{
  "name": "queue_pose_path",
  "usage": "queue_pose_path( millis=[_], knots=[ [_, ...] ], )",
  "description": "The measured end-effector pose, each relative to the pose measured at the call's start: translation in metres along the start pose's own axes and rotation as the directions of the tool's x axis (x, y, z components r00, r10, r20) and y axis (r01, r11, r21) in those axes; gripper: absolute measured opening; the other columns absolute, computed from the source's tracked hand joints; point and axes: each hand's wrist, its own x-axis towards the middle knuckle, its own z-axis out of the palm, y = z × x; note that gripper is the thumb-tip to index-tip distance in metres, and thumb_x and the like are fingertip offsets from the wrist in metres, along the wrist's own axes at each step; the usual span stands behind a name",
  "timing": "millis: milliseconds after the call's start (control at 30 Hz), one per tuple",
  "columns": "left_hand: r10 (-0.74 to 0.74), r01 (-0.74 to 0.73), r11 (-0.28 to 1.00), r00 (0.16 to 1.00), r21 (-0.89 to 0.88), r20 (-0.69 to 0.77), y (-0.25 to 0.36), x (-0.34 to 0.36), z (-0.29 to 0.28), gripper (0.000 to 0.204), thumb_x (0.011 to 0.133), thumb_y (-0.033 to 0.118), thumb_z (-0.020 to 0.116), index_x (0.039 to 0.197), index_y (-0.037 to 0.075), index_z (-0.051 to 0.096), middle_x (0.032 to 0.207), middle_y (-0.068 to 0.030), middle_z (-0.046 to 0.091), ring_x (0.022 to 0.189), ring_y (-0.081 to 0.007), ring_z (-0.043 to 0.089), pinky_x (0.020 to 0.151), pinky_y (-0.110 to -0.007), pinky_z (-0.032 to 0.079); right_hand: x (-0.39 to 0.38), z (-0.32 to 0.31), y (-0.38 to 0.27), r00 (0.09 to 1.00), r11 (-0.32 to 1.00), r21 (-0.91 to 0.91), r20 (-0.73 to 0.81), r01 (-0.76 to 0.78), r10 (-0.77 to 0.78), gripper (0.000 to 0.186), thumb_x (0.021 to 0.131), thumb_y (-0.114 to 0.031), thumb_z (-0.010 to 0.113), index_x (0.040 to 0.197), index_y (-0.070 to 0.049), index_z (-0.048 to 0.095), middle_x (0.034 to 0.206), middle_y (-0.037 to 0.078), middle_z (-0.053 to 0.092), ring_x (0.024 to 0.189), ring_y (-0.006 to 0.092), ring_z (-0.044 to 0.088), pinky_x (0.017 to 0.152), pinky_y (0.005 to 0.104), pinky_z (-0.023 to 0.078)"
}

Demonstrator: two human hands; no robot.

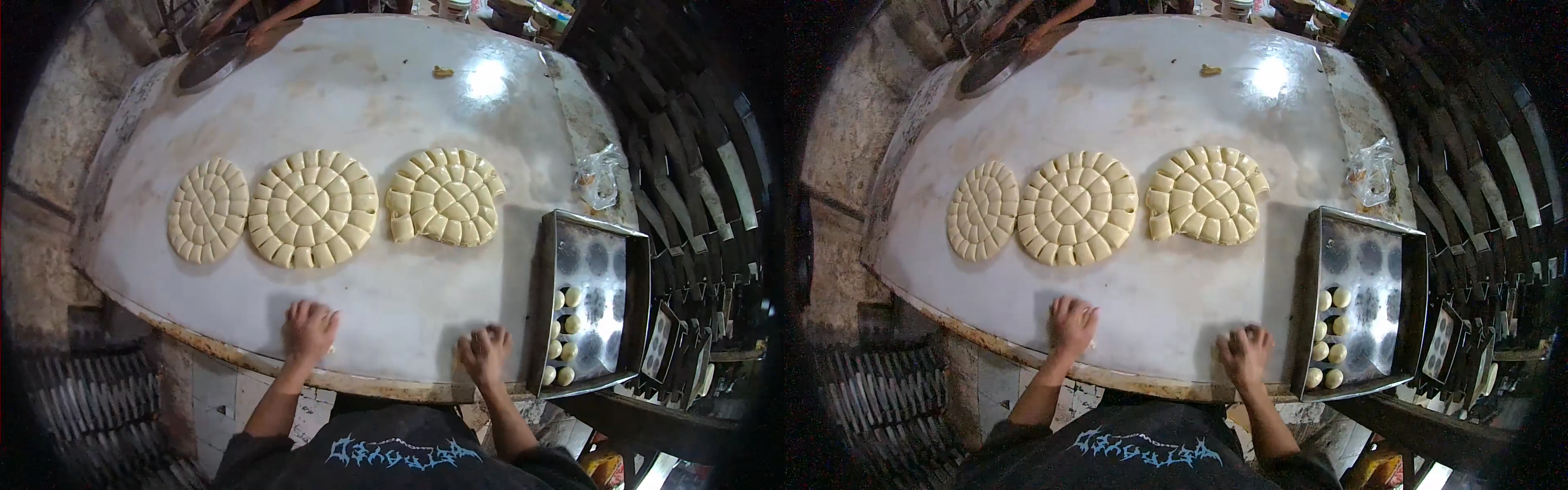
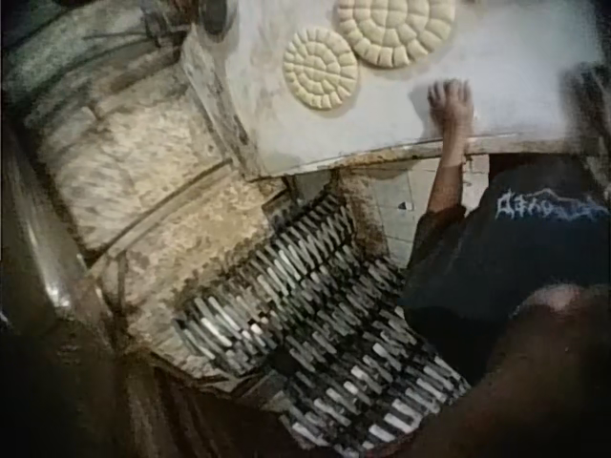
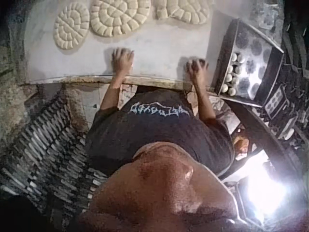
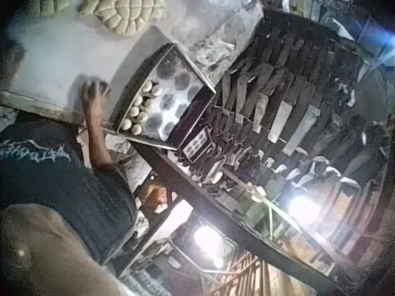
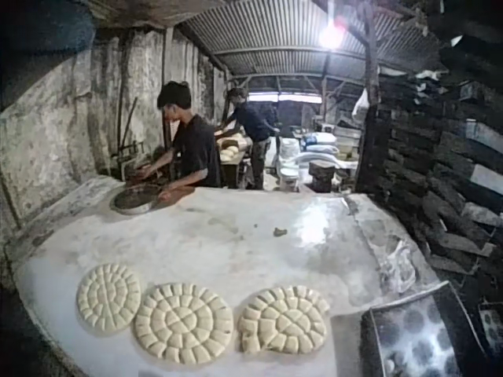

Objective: Break off pieces of dough and roll them into small balls to place on a baking tray.

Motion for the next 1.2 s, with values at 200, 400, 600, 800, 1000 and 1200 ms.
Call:
queue_pose_path(
  millis=[200,400,600,800,1000,1200],
  knots=[
    [0.084,-0.047,0.966,0.987,-0.255,0.137,0.065,-0.022,0.048,0.013,0.075,0.021,0.067,0.074,0.009,0.061,0.082,-0.0089,0.060,0.083,-0.0295,0.056,0.075,-0.042,0.042,-0.006,0.044,-0.100,0.983,0.964,0.259,0.149,0.064,-0.105,0.014,0.078,-0.022,0.064,0.088,-0.011,0.061,0.100,0.011,0.056,0.097,0.0309,0.048,0.083,0.0436,0.036],
    [-0.035,0.038,0.999,0.957,-0.006,0.289,-0.037,-0.065,0.000,0.017,0.070,0.024,0.070,0.074,0.011,0.060,0.089,-0.0062,0.057,0.085,-0.0281,0.053,0.075,-0.044,0.040,-0.023,0.003,0.022,0.974,0.995,-0.013,0.206,0.103,-0.098,0.021,0.076,-0.020,0.066,0.093,-0.010,0.058,0.104,0.012,0.052,0.099,0.0344,0.046,0.084,0.0464,0.036],
    [0.096,-0.059,0.976,0.981,-0.210,0.168,0.030,0.024,0.042,0.014,0.075,0.022,0.067,0.078,0.009,0.061,0.090,-0.0067,0.058,0.088,-0.0290,0.051,0.078,-0.041,0.040,0.060,0.043,-0.072,0.982,0.954,0.293,0.190,-0.062,0.006,0.012,0.084,-0.017,0.058,0.093,-0.009,0.059,0.100,0.013,0.055,0.102,0.0305,0.046,0.089,0.0464,0.036],
    [0.342,-0.292,0.921,0.922,-0.256,0.180,0.010,-0.066,0.016,0.007,0.074,0.012,0.065,0.076,0.007,0.059,0.092,-0.0062,0.059,0.089,-0.0269,0.055,0.080,-0.042,0.039,-0.038,0.010,-0.023,0.930,0.937,0.244,0.209,0.250,-0.303,0.026,0.075,-0.016,0.066,0.099,-0.010,0.058,0.114,0.012,0.051,0.104,0.0350,0.045,0.087,0.0449,0.038],
    [0.142,-0.134,0.985,0.987,-0.108,0.072,-0.002,0.028,0.038,0.017,0.080,0.019,0.064,0.079,0.004,0.056,0.082,-0.0117,0.054,0.085,-0.0319,0.051,0.080,-0.046,0.038,0.076,0.010,-0.013,0.887,0.423,0.782,0.373,-0.458,0.271,0.025,0.072,-0.011,0.066,0.095,-0.006,0.058,0.102,0.017,0.053,0.098,0.0345,0.047,0.083,0.0446,0.038],
    [0.284,-0.166,0.927,0.896,-0.336,0.341,0.024,-0.068,0.036,0.010,0.077,0.012,0.063,0.077,0.003,0.060,0.086,-0.0141,0.055,0.087,-0.0354,0.052,0.091,-0.051,0.035,-0.035,0.043,-0.066,0.936,0.852,0.430,0.045,0.297,-0.349,0.028,0.078,-0.020,0.058,0.105,-0.012,0.056,0.119,0.011,0.050,0.111,0.0314,0.048,0.096,0.0438,0.038]
  ],
)
